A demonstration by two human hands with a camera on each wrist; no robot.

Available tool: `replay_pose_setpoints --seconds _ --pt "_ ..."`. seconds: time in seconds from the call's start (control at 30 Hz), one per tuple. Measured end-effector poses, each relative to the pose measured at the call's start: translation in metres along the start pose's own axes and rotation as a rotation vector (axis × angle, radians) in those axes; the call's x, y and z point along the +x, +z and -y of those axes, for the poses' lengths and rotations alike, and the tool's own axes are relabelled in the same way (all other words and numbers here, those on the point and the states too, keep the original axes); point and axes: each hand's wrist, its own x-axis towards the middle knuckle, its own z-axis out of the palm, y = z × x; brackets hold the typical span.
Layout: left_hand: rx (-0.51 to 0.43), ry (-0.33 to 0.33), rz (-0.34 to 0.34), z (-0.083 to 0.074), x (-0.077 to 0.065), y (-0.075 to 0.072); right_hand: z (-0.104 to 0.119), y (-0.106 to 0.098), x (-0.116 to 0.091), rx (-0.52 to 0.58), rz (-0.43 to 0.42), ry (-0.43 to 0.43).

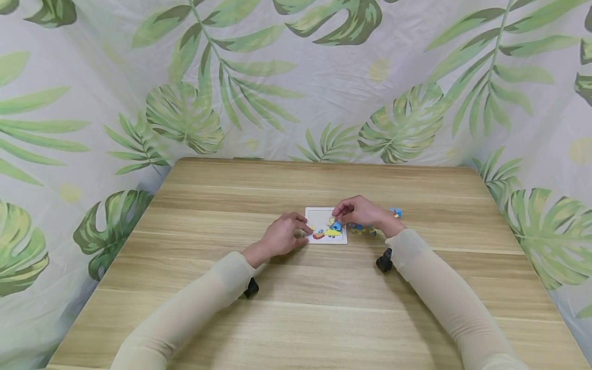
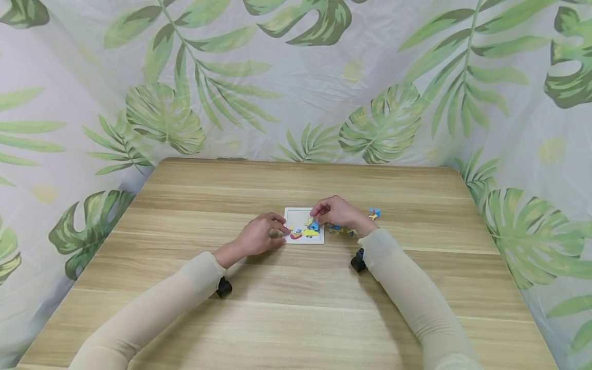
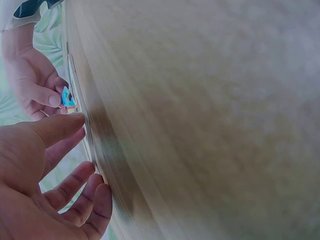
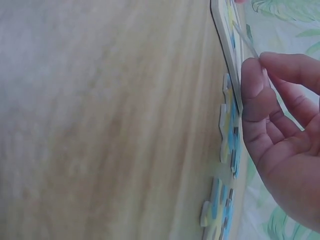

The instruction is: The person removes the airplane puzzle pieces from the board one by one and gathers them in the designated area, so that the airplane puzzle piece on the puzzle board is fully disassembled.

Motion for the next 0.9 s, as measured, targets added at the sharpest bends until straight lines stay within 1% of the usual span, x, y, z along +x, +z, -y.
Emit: replay_pose_setpoints --seconds 0.23,0.37,0.6,0.8,0.9 --pt "0.003 0.015 -0.005 0.001 0.001 0.0 0.0 -0.004 -0.003 -0.008 -0.027 -0.015" --pt "0.009 0.03 -0.016 0.002 0.001 0.0 -0.002 -0.006 -0.005 0.004 -0.036 -0.007" --pt "-0.003 0.035 -0.014 0.003 0.001 -0.002 -0.006 -0.012 -0.01 0.037 -0.033 -0.004" --pt "-0.001 0.046 -0.024 0.006 0.002 -0.003 -0.01 -0.019 -0.016 0.054 -0.04 0.008" --pt "0.005 0.051 -0.021 0.008 0.003 -0.004 -0.012 -0.024 -0.019 0.043 -0.045 0.009"
